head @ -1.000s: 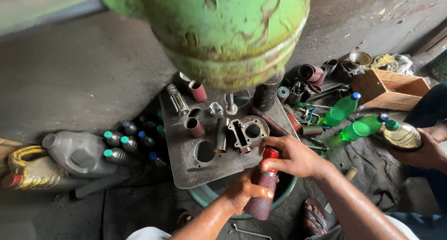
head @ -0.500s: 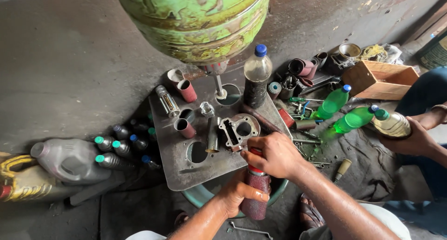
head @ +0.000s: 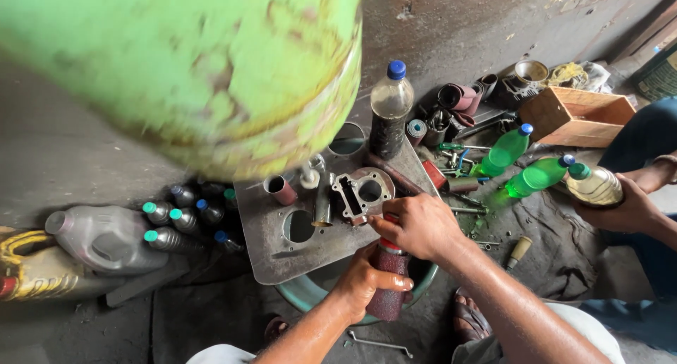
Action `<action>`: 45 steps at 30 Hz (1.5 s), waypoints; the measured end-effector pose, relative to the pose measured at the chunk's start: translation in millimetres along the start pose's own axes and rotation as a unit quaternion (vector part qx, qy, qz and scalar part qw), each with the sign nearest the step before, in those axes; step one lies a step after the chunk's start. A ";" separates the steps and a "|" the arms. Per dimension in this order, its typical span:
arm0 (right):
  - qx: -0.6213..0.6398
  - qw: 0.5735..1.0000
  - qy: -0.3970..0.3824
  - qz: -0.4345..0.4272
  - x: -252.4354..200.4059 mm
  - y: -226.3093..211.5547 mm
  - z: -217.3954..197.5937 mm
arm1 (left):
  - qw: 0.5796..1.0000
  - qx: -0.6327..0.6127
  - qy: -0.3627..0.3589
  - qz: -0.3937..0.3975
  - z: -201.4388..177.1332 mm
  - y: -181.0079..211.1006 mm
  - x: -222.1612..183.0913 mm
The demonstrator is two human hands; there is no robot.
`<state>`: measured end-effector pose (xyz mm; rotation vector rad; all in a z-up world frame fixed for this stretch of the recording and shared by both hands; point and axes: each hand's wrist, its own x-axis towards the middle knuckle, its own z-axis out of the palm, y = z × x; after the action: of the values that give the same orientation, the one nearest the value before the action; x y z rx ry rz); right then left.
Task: Using a vertical boring machine to enlarge and smooth the cylinder bore of an engine block while an assistant adds lubricant.
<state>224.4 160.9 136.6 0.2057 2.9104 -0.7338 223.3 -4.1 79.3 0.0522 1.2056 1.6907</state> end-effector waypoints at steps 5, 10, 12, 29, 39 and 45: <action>-0.037 0.999 0.001 0.034 0.9 1.5 6.0 | 0.996 0.074 0.016 0.042 2.3 -0.7 2.0; -0.004 0.998 -0.061 -0.004 3.6 15.2 0.6 | 0.996 0.078 -0.018 0.040 -11.0 -8.1 2.8; 0.380 0.902 -0.069 -0.192 9.3 38.9 14.3 | 0.998 0.014 -0.044 0.031 -6.9 5.0 -5.8; 0.417 0.883 -0.010 -0.215 37.1 70.4 11.4 | 0.823 0.400 0.098 0.391 -18.9 57.0 47.9; 0.395 0.904 0.157 -0.049 24.8 78.9 -9.9 | 0.698 0.471 0.284 0.459 -80.9 27.2 117.5; 0.419 0.893 0.162 0.033 25.8 81.1 -11.4 | 0.712 0.524 0.186 0.429 -80.7 41.9 93.0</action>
<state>211.2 239.7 105.0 0.5451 2.6126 -2.0704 106.0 9.9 25.1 1.1801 2.6145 1.4850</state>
